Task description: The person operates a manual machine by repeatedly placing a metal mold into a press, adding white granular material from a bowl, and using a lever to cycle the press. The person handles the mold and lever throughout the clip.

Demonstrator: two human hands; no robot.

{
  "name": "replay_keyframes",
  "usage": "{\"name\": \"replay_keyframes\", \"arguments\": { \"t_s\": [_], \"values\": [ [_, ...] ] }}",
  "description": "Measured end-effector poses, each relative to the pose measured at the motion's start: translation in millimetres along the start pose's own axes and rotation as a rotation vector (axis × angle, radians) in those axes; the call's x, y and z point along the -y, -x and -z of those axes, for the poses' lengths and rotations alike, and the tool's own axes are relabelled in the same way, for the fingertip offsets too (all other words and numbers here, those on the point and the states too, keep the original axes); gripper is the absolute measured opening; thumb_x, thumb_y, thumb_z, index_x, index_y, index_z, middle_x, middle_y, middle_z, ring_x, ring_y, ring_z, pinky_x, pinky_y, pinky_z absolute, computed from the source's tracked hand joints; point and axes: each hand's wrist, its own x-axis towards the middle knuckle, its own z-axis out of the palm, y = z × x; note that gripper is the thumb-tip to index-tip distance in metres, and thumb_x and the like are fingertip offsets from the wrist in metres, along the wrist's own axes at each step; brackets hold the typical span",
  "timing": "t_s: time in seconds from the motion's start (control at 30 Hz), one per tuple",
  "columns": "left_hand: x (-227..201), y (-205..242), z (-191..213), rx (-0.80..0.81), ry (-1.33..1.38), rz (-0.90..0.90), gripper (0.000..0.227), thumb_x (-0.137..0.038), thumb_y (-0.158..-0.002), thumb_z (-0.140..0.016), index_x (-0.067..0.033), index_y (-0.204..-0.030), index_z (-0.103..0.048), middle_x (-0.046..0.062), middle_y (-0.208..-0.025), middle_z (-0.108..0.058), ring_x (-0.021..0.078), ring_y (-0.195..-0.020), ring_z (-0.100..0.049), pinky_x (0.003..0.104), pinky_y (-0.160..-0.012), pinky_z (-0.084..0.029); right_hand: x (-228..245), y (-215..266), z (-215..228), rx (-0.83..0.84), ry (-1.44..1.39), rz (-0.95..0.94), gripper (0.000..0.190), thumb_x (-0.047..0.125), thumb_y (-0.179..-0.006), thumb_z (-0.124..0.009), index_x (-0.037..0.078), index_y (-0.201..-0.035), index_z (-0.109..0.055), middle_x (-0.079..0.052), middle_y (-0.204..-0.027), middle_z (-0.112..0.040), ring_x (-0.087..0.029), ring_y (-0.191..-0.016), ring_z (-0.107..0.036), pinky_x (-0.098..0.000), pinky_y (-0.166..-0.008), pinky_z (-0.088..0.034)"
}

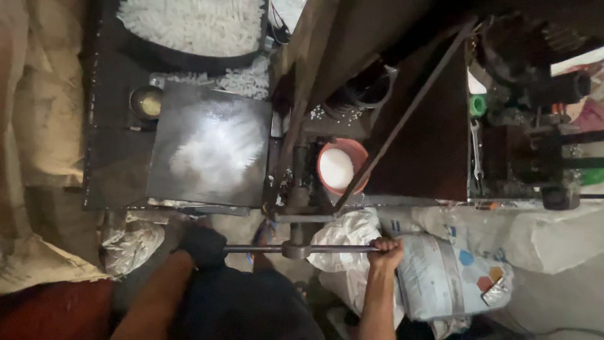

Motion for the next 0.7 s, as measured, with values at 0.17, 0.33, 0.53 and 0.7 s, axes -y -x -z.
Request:
{"name": "replay_keyframes", "arguments": {
  "t_s": [0.17, 0.33, 0.53, 0.7],
  "values": [
    [6, -45, -30, 0.04, -0.028, 0.031, 0.027, -0.041, -0.084, -0.066, -0.0173, -0.091, -0.078, 0.013, -0.095, -0.075, 0.0336, -0.092, -0.072, 0.057, -0.091, -0.051, 6, 46, -31, 0.054, 0.135, 0.218, 0.049, 0.046, -0.109, -0.046, 0.021, -0.067, -0.041, 0.005, -0.057, -0.035, -0.012, -0.052, -0.035, -0.0296, -0.052, -0.035],
    [5, -101, -44, 0.307, -0.119, 0.219, 0.028, -0.036, -0.085, -0.067, -0.0166, -0.102, -0.077, 0.011, -0.104, -0.075, 0.0293, -0.099, -0.072, 0.049, -0.089, -0.055, -2, 169, -75, 0.281, 0.309, 0.335, 0.05, 0.046, -0.111, -0.053, 0.017, -0.071, -0.044, 0.003, -0.063, -0.042, -0.015, -0.06, -0.044, -0.0333, -0.064, -0.043],
    [14, -103, -24, 0.465, 0.297, -0.17, 0.028, -0.028, -0.089, -0.062, -0.0123, -0.107, -0.076, 0.012, -0.104, -0.076, 0.0266, -0.094, -0.073, 0.045, -0.085, -0.057, -123, 265, -132, 1.093, 1.029, -0.339, 0.025, 0.023, -0.108, -0.066, -0.002, -0.104, -0.07, -0.007, -0.105, -0.071, -0.015, -0.101, -0.067, -0.03, -0.091, -0.055],
    [42, -82, -1, 0.117, 0.942, -0.076, 0.029, -0.021, -0.092, -0.058, -0.0086, -0.112, -0.075, 0.013, -0.103, -0.077, 0.0244, -0.091, -0.073, 0.041, -0.081, -0.058, -295, 218, -114, 1.473, 1.347, -0.415, 0.037, 0.036, -0.111, -0.055, 0.006, -0.129, -0.066, -0.008, -0.121, -0.07, -0.016, -0.115, -0.065, -0.0322, -0.102, -0.052]
  ]
}}
